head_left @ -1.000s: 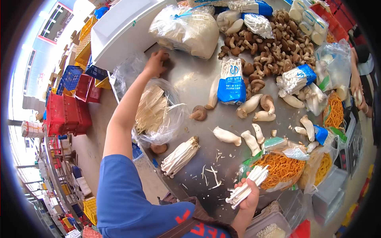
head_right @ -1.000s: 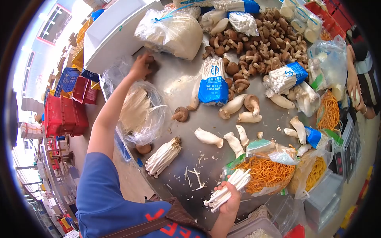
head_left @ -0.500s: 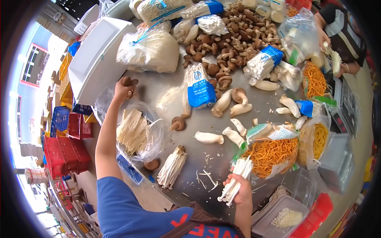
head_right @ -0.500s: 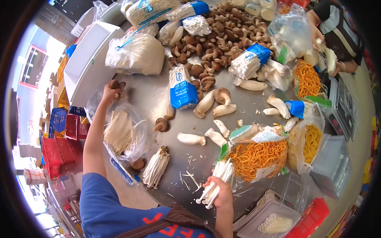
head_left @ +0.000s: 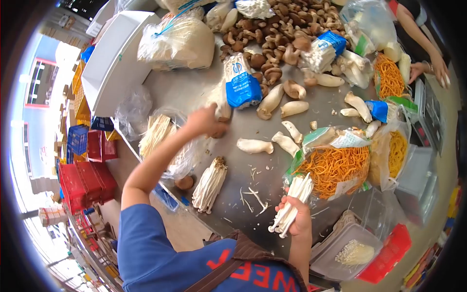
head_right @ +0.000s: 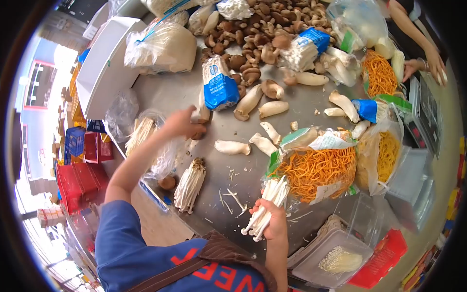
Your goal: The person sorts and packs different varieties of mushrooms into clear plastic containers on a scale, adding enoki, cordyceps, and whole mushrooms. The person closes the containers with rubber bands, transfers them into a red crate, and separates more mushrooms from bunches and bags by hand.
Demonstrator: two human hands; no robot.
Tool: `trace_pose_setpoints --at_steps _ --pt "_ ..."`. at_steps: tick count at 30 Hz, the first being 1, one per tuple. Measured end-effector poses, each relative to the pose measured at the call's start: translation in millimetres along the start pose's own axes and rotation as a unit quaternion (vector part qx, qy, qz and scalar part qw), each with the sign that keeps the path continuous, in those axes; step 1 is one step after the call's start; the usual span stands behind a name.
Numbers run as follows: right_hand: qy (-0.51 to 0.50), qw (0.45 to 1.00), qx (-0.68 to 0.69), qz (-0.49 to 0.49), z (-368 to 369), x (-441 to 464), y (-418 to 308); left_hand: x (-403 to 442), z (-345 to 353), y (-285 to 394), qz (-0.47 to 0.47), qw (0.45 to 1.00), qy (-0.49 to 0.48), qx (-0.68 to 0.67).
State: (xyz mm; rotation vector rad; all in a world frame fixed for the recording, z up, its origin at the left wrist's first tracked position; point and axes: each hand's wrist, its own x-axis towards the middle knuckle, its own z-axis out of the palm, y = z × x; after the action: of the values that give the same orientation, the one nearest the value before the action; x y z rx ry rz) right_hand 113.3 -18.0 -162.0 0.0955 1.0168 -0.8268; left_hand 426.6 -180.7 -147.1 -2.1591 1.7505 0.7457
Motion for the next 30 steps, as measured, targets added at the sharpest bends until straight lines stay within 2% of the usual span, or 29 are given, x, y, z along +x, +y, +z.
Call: trace_pose_setpoints --at_steps 1,2,4,5,7,8,9,11,12,14,15,17,18,20,22,24,25,26,27,28,30 --pt "-0.001 1.000 -0.004 0.002 -4.1 2.6 -0.1 -2.7 29.0 -7.8 0.055 0.996 0.072 -0.011" --pt "-0.003 1.000 -0.010 0.005 -6.1 4.3 -0.7 -3.8 31.2 -13.7 0.061 0.996 0.071 -0.005" --pt "-0.002 1.000 -0.006 -0.002 -2.7 0.7 -5.6 -11.3 17.3 -11.4 0.060 0.990 -0.028 -0.122" --pt "0.000 1.000 -0.009 -0.006 -1.2 -1.0 -8.3 -17.6 -5.4 -1.3 0.018 0.974 -0.082 -0.211" --pt "0.000 1.000 -0.003 -0.012 -3.2 -1.2 -9.5 -24.4 -55.0 16.3 0.152 0.880 -0.104 -0.438" --pt "-0.003 1.000 0.003 -0.018 -3.7 -0.6 -9.7 -17.3 -67.9 20.1 0.159 0.850 -0.018 -0.502" --pt "-0.003 1.000 0.004 -0.019 -3.4 -0.2 -9.3 -9.5 -87.3 31.2 0.121 0.885 0.031 -0.448" --pt "-0.013 1.000 0.008 -0.024 -1.6 0.8 -8.7 53.5 -69.6 36.9 0.050 0.930 0.207 -0.299" --pt "-0.014 1.000 0.009 -0.026 0.2 -0.8 -8.0 67.4 -60.7 48.7 -0.013 0.935 0.196 -0.296" --pt "-0.019 1.000 -0.005 -0.019 5.0 -5.5 -6.3 91.2 -30.2 65.7 -0.080 0.952 0.185 -0.229" --pt "-0.013 1.000 -0.001 -0.015 3.7 -7.0 -2.9 90.8 -27.0 75.8 -0.076 0.953 0.184 -0.230" --pt "-0.014 1.000 -0.005 -0.010 4.3 -11.4 -1.1 85.5 -17.2 90.7 -0.068 0.931 0.293 -0.207" --pt "-0.018 1.000 -0.010 -0.001 4.0 -13.6 -0.3 85.2 -20.1 90.0 -0.039 0.925 0.307 -0.222" --pt "-0.018 1.000 -0.006 -0.007 2.0 -13.9 0.4 96.5 -23.1 61.4 0.097 0.888 0.396 -0.214" --pt "-0.019 1.000 -0.003 0.005 -1.6 -12.5 1.5 46.6 -61.8 51.0 0.165 0.859 0.349 -0.336" --pt "-0.014 1.000 0.004 0.011 -5.8 -10.0 0.5 31.7 -79.7 12.7 0.126 0.883 0.272 -0.360" --pt "-0.011 1.000 0.005 0.014 -10.1 -6.4 0.4 20.5 -82.7 5.2 0.052 0.915 0.339 -0.214" --pt "-0.007 1.000 0.008 0.015 -12.7 -3.6 0.7 10.6 -82.5 -0.7 -0.021 0.917 0.394 -0.060" --pt "-0.005 1.000 0.018 0.015 -12.8 -1.3 1.1 12.4 -72.5 -9.3 -0.014 0.886 0.463 0.025" --pt "-0.004 1.000 0.023 0.017 -10.1 1.8 2.3 9.3 -64.4 -8.3 0.075 0.878 0.473 0.008" --pt "-0.024 0.999 0.019 0.020 -3.4 6.5 2.7 16.0 -29.0 15.2 0.216 0.895 0.363 -0.145"
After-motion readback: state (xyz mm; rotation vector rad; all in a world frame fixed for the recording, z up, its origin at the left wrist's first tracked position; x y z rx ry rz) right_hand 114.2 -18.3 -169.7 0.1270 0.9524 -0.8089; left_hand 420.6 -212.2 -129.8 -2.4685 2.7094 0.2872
